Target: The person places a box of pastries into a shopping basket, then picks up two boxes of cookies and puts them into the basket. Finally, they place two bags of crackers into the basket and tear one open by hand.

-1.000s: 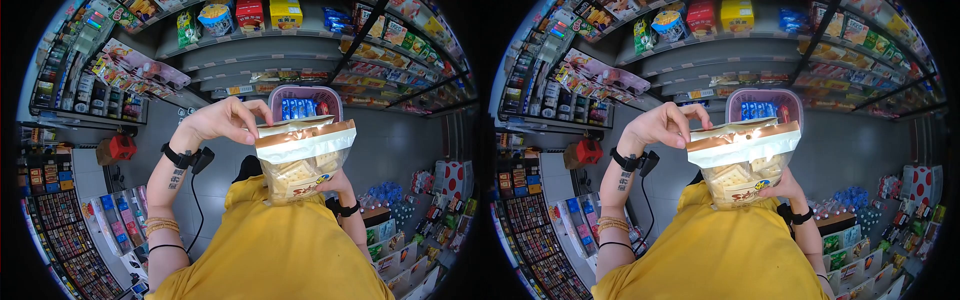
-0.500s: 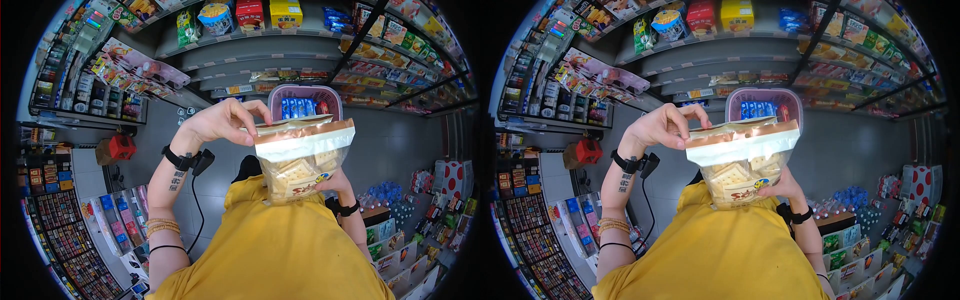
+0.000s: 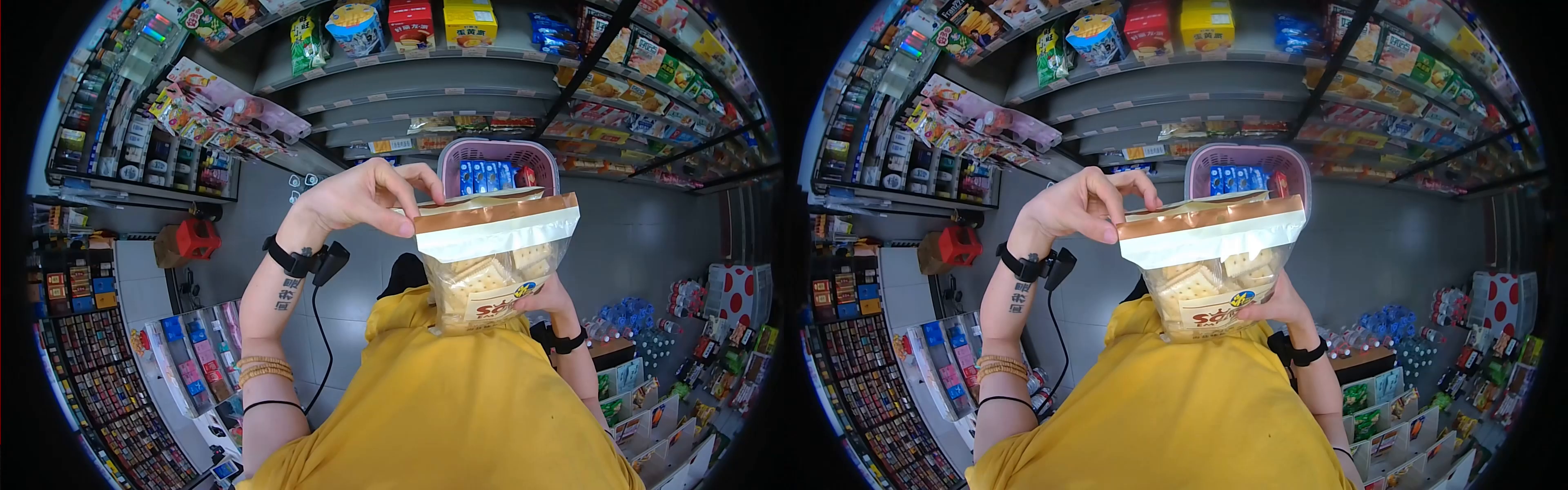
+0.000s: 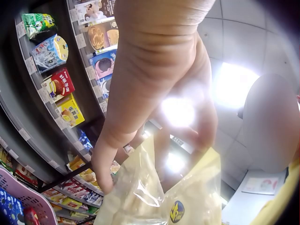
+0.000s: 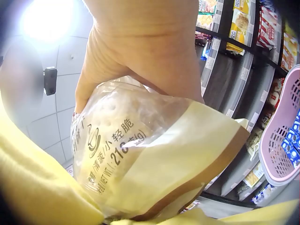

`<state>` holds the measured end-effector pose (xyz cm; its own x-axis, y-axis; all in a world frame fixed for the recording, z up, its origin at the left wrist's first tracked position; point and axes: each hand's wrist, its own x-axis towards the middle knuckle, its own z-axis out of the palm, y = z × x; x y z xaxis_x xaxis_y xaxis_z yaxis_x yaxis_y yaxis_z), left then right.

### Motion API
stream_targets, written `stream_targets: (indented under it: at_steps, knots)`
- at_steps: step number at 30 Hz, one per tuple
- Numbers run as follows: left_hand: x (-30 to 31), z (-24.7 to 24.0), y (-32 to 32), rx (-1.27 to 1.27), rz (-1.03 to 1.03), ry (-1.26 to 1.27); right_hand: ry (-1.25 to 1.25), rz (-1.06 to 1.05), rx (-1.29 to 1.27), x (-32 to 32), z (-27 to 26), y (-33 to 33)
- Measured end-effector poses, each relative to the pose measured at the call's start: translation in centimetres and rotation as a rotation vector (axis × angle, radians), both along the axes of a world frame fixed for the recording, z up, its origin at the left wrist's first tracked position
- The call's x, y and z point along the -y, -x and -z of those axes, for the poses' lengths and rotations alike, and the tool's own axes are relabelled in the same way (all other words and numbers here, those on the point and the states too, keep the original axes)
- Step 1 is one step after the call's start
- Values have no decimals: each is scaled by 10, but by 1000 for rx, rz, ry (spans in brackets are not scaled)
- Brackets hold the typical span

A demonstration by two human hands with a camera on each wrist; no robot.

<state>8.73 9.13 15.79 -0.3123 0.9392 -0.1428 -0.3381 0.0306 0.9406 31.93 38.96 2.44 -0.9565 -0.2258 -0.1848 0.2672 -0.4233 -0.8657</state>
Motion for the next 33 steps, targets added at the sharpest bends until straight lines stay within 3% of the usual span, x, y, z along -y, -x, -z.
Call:
stream_targets:
  at_steps: [33]
  knots:
    - [-13,-4,9,-89,24,-74,19,-16,-2,-1,-3,6]
